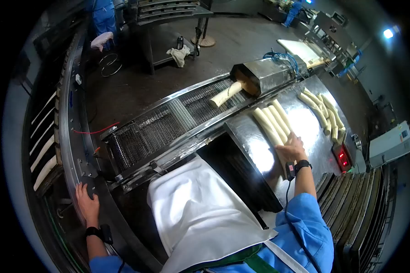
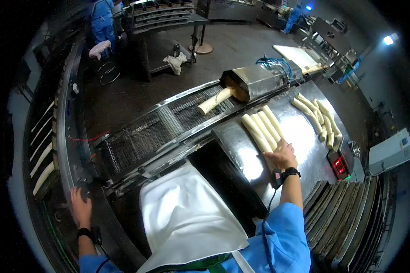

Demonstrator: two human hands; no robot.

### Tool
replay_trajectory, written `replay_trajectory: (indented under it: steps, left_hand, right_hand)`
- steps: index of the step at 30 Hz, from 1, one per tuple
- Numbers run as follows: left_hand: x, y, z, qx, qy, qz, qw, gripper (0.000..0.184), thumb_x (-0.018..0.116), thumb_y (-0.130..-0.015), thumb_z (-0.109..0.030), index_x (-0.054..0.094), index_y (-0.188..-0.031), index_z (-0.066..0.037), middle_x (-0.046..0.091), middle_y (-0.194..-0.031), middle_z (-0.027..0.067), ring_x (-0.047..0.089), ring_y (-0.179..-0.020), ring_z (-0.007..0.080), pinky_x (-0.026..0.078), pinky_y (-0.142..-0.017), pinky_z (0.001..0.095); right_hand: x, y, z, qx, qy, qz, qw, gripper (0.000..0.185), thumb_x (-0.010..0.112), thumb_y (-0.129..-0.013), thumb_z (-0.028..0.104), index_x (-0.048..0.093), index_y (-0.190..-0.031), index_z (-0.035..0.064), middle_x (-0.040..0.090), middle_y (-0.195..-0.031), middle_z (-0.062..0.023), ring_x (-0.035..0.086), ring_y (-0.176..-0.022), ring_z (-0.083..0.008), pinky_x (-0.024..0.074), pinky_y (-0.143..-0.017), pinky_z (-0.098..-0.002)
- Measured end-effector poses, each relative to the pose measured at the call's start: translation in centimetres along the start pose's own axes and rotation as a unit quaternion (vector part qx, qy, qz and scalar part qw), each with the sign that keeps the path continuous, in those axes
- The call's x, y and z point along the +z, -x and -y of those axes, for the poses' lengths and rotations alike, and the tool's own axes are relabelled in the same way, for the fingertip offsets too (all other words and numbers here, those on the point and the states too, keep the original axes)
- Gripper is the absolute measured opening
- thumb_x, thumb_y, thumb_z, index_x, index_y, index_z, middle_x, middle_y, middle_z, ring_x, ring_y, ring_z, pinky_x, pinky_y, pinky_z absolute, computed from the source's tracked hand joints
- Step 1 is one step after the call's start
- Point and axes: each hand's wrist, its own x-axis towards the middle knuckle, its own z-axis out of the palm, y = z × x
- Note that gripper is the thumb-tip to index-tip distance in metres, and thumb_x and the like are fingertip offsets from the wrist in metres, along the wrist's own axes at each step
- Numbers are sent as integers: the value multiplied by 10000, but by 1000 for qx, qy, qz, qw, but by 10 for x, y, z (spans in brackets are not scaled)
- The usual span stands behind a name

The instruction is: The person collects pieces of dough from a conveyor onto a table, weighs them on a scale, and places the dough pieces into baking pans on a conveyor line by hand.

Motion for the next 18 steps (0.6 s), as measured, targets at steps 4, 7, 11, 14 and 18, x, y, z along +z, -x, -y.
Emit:
replay_trajectory:
  steps: [4, 7, 11, 14, 18]
  left_hand:
    - [0, 1, -2, 4, 17, -7, 1000, 457, 597, -737, -33, 515, -1184, 12, 413, -1372, 168, 310, -1333, 317, 291, -1096, 409]
    - [-3, 3, -4, 15, 27, -14, 999, 452, 605, -733, -31, 518, -1175, 13, 414, -1370, 168, 314, -1329, 320, 298, -1089, 409]
    - [-13, 3, -9, 11, 56, -14, 998, 433, 618, -724, -49, 543, -1146, 7, 438, -1345, 159, 318, -1326, 318, 303, -1084, 406]
    - [-17, 4, -12, -15, 64, 2, 998, 422, 623, -720, -71, 564, -1131, 2, 444, -1343, 152, 298, -1340, 303, 299, -1090, 393]
    - [-17, 3, -9, -16, 62, -4, 998, 428, 628, -730, -58, 557, -1146, 14, 433, -1353, 156, 291, -1347, 303, 309, -1083, 415]
  right_hand:
    - [0, -16, -7, 5, 16, 6, 1000, 1097, 849, -507, 531, 344, -1397, 135, 407, -1317, -209, 370, -1245, -405, 418, -979, -488]
    - [2, -6, -3, -20, 42, -10, 999, 945, 814, -559, 554, 433, -1308, 121, 467, -1263, -217, 470, -1166, -382, 446, -948, -467]
    - [13, 21, -3, -102, 44, -34, 993, 1015, 752, -601, 604, 351, -1384, 100, 358, -1386, -227, 382, -1260, -386, 348, -1037, -501]
    - [46, 18, -39, -118, 128, -15, 985, 1228, 693, -544, 733, 138, -1485, 171, 79, -1523, -230, 210, -1334, -499, 213, -1082, -589]
    - [49, 60, -61, -131, 116, -32, 984, 1203, 597, -574, 799, 169, -1485, 141, 100, -1515, -254, 199, -1349, -471, 179, -1072, -588]
